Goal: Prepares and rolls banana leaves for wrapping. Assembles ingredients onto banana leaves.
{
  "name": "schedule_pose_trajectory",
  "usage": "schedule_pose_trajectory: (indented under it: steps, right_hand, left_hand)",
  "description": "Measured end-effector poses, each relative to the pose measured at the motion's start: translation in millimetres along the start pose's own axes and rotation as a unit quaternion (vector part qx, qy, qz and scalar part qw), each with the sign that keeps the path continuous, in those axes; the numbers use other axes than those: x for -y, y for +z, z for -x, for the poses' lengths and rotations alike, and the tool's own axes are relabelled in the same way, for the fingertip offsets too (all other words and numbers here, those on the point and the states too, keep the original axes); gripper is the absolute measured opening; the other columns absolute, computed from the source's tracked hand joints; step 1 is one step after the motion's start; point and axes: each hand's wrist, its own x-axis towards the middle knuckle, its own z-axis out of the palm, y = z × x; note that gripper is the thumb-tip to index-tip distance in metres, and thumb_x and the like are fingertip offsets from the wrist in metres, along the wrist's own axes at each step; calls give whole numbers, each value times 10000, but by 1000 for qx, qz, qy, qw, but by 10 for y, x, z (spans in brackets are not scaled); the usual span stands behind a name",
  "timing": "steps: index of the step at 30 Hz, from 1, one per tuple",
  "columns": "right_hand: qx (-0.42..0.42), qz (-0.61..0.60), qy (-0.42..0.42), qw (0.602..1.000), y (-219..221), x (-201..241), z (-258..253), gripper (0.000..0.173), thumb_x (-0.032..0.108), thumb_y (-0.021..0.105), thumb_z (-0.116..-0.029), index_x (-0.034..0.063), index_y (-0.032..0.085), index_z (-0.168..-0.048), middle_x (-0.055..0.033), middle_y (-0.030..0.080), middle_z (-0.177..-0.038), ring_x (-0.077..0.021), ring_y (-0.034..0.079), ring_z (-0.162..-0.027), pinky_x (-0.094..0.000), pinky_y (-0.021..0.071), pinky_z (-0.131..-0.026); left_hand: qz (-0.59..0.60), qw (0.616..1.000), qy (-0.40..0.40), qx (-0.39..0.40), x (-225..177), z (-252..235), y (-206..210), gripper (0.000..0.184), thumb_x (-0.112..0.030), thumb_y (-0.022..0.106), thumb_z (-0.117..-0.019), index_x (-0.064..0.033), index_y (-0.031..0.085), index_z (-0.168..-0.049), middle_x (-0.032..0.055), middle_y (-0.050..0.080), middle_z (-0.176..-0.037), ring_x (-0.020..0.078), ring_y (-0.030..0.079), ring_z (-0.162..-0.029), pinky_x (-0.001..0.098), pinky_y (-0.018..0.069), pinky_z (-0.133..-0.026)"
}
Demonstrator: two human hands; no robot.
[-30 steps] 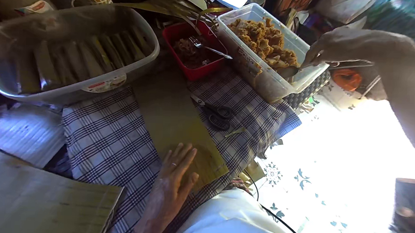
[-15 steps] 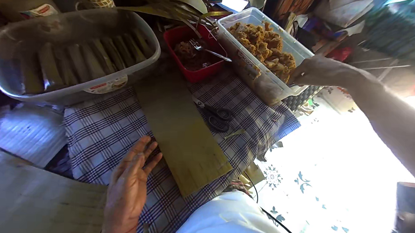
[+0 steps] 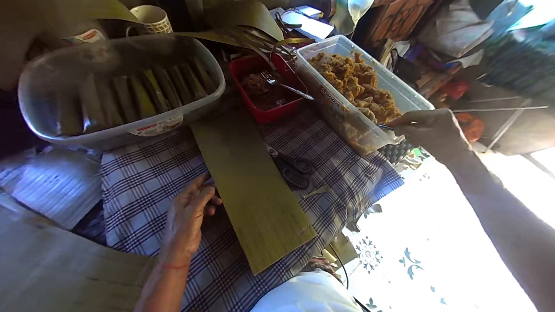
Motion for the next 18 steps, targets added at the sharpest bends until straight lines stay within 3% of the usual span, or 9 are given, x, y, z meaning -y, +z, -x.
schedule_pose_trajectory:
  steps: [3, 9, 14, 18]
  right_hand:
    - [-18, -105, 46, 993, -15, -72, -10, 160, -46, 604, -970, 17, 740, -1025, 2, 689, -793, 15, 430, -466, -140, 385, -439]
    - [-55, -172, 98, 979, -32, -133, -65, 171, -24, 587, -981, 28, 736, -1046, 21, 693, -749, 10, 466, -452, -143, 399, -416]
    - [-34, -107, -11, 994, -114, 44, -74, 174, 82, 616, -979, 97, 718, -1120, 49, 718, -919, 29, 499, -516, -137, 429, -465]
    - [43, -140, -105, 984, 253, 523, -115, 225, 62, 637, -908, 99, 705, -1120, 88, 721, -936, 71, 531, -542, -93, 454, -481]
  left_hand:
    - [-47, 999, 12, -15, -41, -130, 57, 436, -125, 618, -999, -106, 562, -1431, 80, 709, -939, 148, 669, -683, 260, 549, -556]
    - [-130, 991, -12, -24, -33, -285, 104, 602, -55, 722, -925, -107, 493, -1479, 115, 697, -974, 178, 688, -674, 309, 580, -544]
    - [-164, 985, -42, -28, -352, -22, 165, 622, -8, 711, -928, -44, 441, -1486, 139, 670, -950, 181, 643, -636, 318, 555, -567]
    - [-138, 987, -75, -35, -482, 115, 103, 598, -15, 678, -954, -33, 408, -1487, 154, 630, -1013, 179, 651, -645, 319, 585, -595]
